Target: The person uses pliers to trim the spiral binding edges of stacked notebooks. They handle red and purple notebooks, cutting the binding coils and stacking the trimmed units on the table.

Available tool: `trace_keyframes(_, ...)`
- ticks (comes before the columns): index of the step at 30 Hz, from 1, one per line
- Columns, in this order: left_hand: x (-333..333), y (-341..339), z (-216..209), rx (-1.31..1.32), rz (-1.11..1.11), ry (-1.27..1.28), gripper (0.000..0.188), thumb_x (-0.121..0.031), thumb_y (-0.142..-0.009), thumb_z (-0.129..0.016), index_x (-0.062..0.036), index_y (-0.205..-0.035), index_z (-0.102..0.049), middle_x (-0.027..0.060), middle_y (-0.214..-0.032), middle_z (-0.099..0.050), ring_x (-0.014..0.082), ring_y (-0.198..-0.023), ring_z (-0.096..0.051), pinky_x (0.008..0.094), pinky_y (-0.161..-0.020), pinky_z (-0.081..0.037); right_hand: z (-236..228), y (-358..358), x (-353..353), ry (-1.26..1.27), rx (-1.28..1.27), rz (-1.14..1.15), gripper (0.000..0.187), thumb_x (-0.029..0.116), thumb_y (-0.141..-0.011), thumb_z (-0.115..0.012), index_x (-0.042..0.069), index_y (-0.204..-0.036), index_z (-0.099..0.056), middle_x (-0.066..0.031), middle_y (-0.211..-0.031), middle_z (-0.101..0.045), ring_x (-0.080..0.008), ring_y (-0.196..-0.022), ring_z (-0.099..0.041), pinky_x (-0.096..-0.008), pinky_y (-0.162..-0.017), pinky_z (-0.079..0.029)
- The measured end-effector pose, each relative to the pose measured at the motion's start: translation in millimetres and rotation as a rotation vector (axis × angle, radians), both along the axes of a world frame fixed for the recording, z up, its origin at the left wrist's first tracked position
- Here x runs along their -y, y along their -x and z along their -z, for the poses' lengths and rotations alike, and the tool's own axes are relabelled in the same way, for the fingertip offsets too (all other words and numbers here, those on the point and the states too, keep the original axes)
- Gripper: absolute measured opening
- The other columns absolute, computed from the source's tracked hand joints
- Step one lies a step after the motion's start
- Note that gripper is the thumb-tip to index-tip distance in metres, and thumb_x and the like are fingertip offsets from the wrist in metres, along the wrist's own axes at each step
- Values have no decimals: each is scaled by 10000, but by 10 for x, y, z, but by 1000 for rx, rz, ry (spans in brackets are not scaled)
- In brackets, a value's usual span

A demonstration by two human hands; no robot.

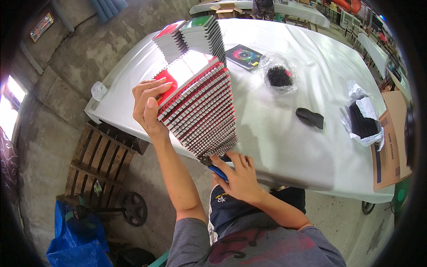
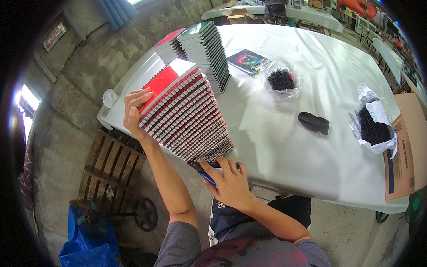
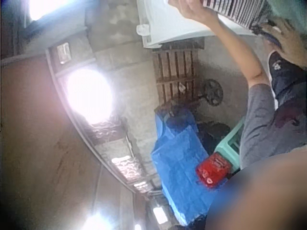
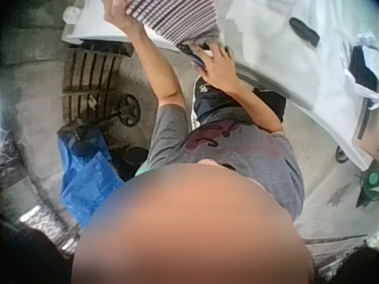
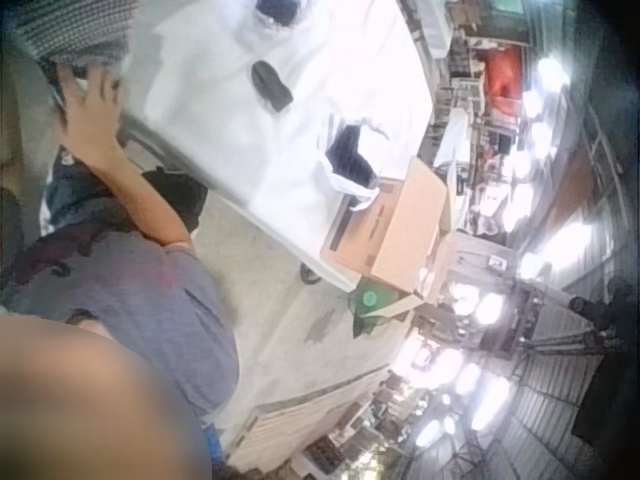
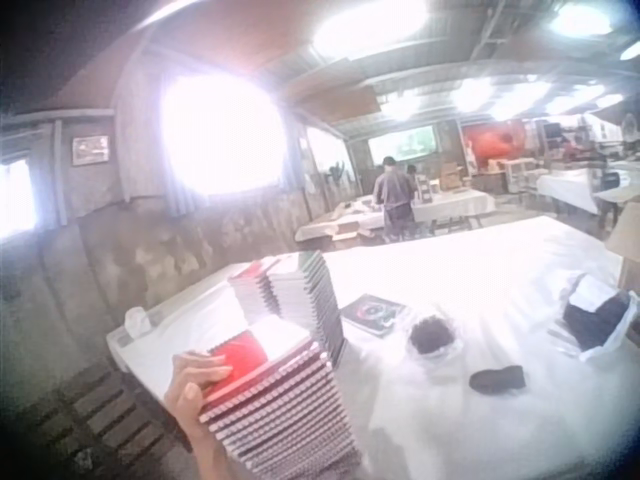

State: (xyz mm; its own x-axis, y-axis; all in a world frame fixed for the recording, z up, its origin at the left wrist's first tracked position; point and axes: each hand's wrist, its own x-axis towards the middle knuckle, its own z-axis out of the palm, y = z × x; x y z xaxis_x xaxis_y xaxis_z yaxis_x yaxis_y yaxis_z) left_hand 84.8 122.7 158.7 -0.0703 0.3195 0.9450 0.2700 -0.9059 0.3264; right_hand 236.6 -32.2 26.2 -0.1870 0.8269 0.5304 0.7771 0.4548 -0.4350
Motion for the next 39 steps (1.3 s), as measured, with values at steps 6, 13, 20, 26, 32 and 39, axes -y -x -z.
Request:
trace_keyframes(6, 28, -21, 0, -38, -40, -10, 515, -375, -881, -360, 25, -821, -679, 149, -867, -645, 253, -931, -536, 417, -920, -365, 13, -41, -76, 874, -920, -412, 483, 293, -822, -610, 158, -1271, -497, -173, -1100, -488, -324, -966, -518, -421, -808, -402)
trace_keyframes(13, 15, -3, -9, 7, -6, 2, 499, -415, -865, -420, -8, -811, -705, 115, -852, -650, 240, -935, -506, 394, -905, -371, 85, -56, 36, 30, -96, 7, 515, 365, -833, -587, 204, -1307, -466, -156, -1132, -450, -298, -1036, -465, -500, -903, -326)
trace_keyframes(20, 7, -9, 0, 15, -2, 4, 501, -415, -861, -419, -7, -807, -704, 118, -847, -654, 244, -933, -514, 398, -918, -366, 108, 15, -2, 3, -26, -4, 525, 356, -832, -586, 212, -1320, -455, -145, -1117, -451, -286, -1021, -471, -502, -869, -347)
trace_keyframes(26, 32, -34, -9, 27, -9, 19, 497, -406, -852, -412, -5, -800, -701, 119, -851, -654, 243, -939, -513, 399, -925, -363, 109, 51, -2, 553, -623, -302, 466, 312, -858, -575, 152, -1283, -475, -169, -990, -514, -318, -885, -539, -408, -783, -433)
trace_keyframes(32, 16, 22, -3, -64, -53, -11, 517, -374, -894, -343, 15, -839, -679, 143, -881, -643, 250, -938, -533, 415, -938, -363, 121, 63, 36, 260, -416, -184, 450, 286, -850, -594, 124, -1258, -495, -177, -1039, -509, -298, -916, -525, -391, -800, -418)
trace_keyframes(39, 16, -28, -11, 24, -2, 13, 496, -399, -843, -416, 9, -816, -696, 140, -858, -650, 241, -934, -512, 402, -926, -355, 191, 32, 35, 30, -40, 3, 502, 342, -840, -577, 197, -1305, -456, -170, -1124, -461, -303, -1003, -493, -515, -841, -364)
